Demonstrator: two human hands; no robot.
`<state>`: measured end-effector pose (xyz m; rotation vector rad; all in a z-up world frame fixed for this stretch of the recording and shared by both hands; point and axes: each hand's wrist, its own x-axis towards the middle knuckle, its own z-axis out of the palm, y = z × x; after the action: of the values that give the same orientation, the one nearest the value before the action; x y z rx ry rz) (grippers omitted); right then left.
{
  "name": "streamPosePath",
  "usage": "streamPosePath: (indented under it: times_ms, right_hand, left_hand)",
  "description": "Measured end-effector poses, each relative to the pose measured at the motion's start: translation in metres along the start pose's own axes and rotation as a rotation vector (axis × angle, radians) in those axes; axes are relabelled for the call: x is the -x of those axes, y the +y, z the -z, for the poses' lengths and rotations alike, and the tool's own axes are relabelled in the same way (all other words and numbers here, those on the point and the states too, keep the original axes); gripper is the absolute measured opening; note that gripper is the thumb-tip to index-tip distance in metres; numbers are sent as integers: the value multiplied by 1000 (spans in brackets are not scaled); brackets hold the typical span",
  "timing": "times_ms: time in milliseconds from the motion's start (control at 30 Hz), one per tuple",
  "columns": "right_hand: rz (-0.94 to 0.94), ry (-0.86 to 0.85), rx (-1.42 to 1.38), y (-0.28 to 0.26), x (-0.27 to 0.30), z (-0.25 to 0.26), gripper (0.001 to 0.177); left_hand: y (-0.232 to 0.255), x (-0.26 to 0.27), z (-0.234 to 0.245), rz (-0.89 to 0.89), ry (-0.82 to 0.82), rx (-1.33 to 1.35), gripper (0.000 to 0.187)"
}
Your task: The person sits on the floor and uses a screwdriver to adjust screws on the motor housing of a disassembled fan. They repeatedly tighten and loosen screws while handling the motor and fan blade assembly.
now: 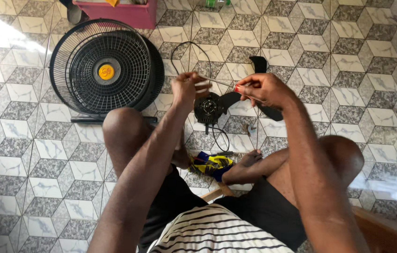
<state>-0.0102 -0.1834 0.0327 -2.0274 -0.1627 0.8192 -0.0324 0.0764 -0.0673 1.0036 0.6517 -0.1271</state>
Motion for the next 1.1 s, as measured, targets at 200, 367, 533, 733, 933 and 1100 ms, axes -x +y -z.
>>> streamPosePath:
  times_ms: [200,367,533,733,933,1100]
  right_hand:
    - [83,87,228,9,17,3,42]
    - [30,131,323,23,14,-18,46]
    - [18,159,354,17,20,-24,47]
    - [-244,70,353,10,21,-40,39]
    - [-240,82,234,24,16,-62,32]
    - [-279,126,222,33,10,-66,29]
  left_hand:
    - [-56,-6,30,43,84,-481,23]
    - [-121,-22,53,-327,40,-943,10]
    - [-161,-30,57,-427,-49,-1190,13]
    - [-192,-26,56,-501,-98,-1319,9]
    - [-215,-28,63,-554,-97,-1172,11]
    - [-223,-30,57,-454,-77,-1169,12]
